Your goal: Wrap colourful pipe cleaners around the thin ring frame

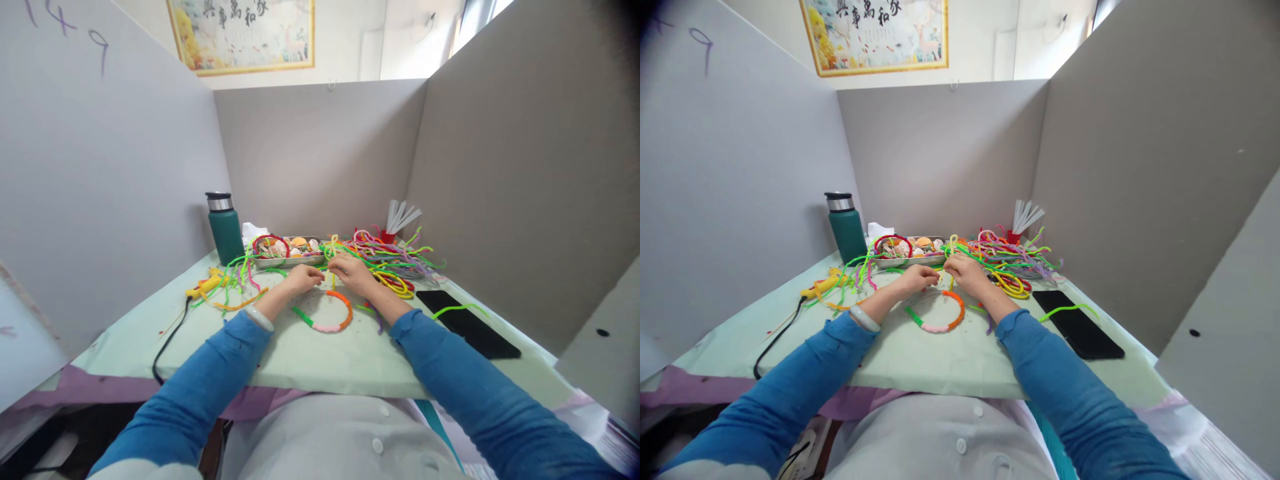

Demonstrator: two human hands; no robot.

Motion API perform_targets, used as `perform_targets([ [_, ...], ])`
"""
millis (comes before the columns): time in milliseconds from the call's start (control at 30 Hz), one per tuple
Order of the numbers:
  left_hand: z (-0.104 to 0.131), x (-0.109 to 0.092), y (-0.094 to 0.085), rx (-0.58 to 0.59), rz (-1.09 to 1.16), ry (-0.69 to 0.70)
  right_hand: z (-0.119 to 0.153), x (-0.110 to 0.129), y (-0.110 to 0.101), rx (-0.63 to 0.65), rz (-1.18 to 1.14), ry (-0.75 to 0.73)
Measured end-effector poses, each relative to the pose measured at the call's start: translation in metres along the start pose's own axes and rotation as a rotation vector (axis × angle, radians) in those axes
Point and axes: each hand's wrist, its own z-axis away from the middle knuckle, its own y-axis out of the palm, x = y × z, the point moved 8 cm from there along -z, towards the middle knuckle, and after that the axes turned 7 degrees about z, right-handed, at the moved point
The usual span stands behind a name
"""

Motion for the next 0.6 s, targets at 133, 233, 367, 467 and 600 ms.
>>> perform_targets([
  [133, 0.004, -0.004, 0.004, 0.029, 0.228, -0.079, 0.001, 0.003, -0.002, -0.034, 0.04, 0.005],
  [233, 0.009, -0.011, 0.011, 0.091, 0.326, -0.07, 0.0, 0.008, 0.003, -0.021, 0.034, -0.007],
  [367, 0.01, -0.008, 0.006, 0.033, 0.326, -0.087, 0.0, 0.0, -0.003, -0.093, 0.034, 0.129],
  [467, 0.006, -0.004, 0.003, 0.0, 0.31, -0.077, 0.005, -0.017, -0.008, -0.102, 0.081, 0.325],
  [600, 0.002, -0.004, 0.006, 0.027, 0.243, -0.015, 0.005, -0.021, 0.012, 0.081, -0.066, 0.345],
])
